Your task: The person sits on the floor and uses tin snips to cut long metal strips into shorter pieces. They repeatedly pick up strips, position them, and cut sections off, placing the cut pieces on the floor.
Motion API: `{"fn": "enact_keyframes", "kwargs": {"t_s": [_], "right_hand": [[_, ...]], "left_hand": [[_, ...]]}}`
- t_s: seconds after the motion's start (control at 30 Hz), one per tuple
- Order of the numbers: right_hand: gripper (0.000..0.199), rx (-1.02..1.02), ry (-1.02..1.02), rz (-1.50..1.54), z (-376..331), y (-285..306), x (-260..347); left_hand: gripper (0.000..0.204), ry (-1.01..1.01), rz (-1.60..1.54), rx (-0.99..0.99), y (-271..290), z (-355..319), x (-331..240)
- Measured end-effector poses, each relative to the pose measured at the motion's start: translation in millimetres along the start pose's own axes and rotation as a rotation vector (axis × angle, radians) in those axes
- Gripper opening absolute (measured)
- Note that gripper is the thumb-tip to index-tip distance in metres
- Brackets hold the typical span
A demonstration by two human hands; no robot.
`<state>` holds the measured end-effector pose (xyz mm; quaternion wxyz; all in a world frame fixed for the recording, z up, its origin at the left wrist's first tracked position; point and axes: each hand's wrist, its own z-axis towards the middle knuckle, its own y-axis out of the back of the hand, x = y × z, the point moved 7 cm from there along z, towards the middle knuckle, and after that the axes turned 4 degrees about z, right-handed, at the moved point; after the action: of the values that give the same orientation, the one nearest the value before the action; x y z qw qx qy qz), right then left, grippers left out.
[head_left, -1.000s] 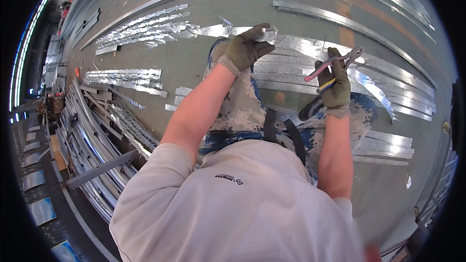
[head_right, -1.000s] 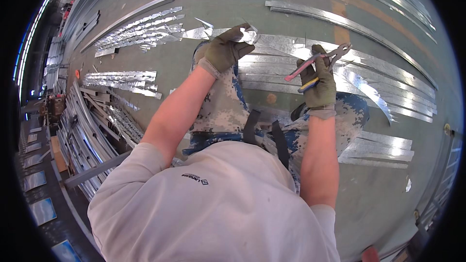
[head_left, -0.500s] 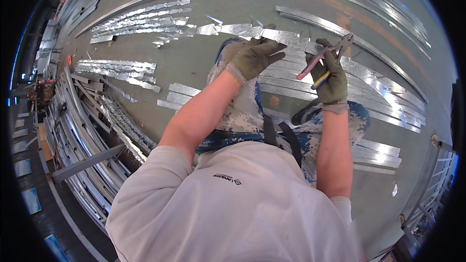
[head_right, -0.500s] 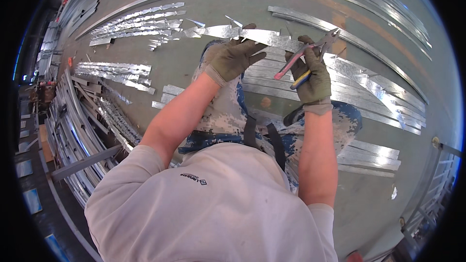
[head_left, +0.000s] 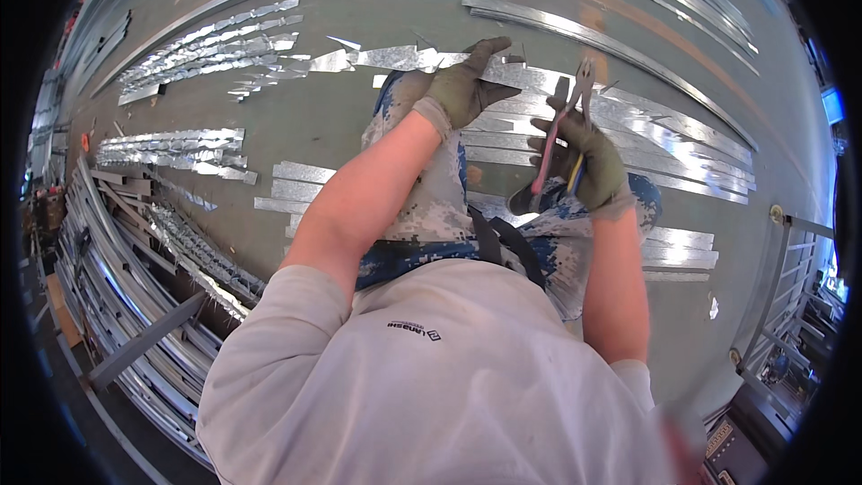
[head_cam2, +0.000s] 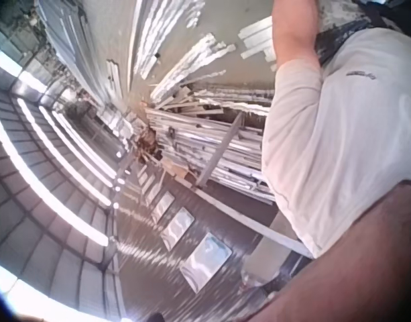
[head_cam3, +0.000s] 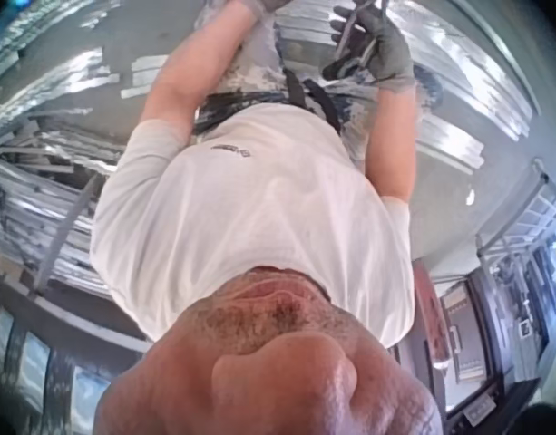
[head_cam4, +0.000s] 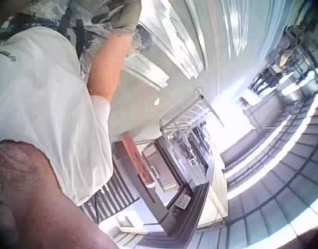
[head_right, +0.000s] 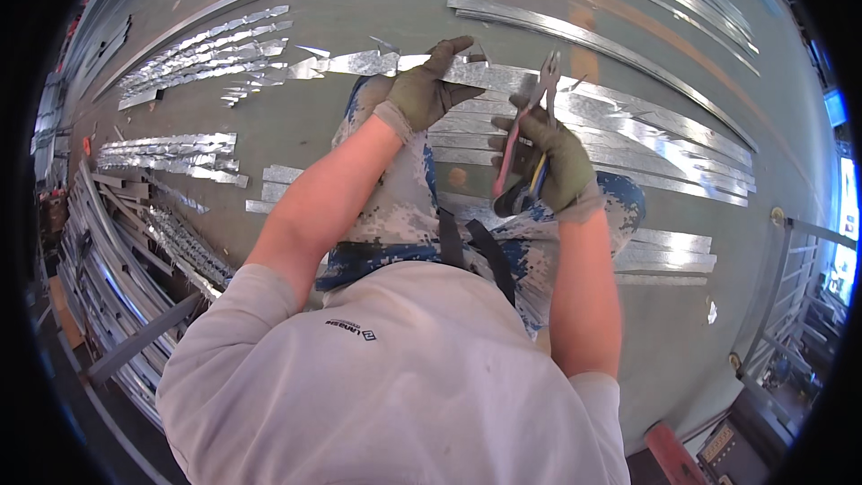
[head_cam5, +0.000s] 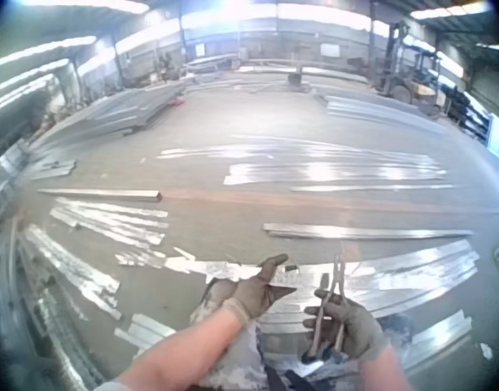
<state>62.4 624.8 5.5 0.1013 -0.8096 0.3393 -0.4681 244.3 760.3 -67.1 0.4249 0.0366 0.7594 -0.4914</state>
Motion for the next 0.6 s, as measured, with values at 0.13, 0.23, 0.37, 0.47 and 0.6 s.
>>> {"fn": "enact_keyframes", "kwargs": {"t_s": [0.13,0.23,0.37,0.47,0.6], "right_hand": [[0.053,-0.049,-0.157,-0.119,-19,27,-14],[0.059,-0.061,0.142,-0.061,-52,-5,39],[0.060,-0.057,0.259,0.093,-69,-4,23],[0.050,-0.198,-0.098,0.073,-66,24,-56],[0.039,-0.217,-0.043,-0.159,-67,15,-63]], "left_hand": [[0.055,0.084,0.022,-0.057,4,5,7],[0.056,0.049,0.094,-0.099,24,10,13],[0.056,0.131,-0.023,-0.128,25,9,13],[0.055,0.178,0.073,-0.140,21,6,13],[0.053,-0.014,0.792,-0.023,15,4,7]]}}
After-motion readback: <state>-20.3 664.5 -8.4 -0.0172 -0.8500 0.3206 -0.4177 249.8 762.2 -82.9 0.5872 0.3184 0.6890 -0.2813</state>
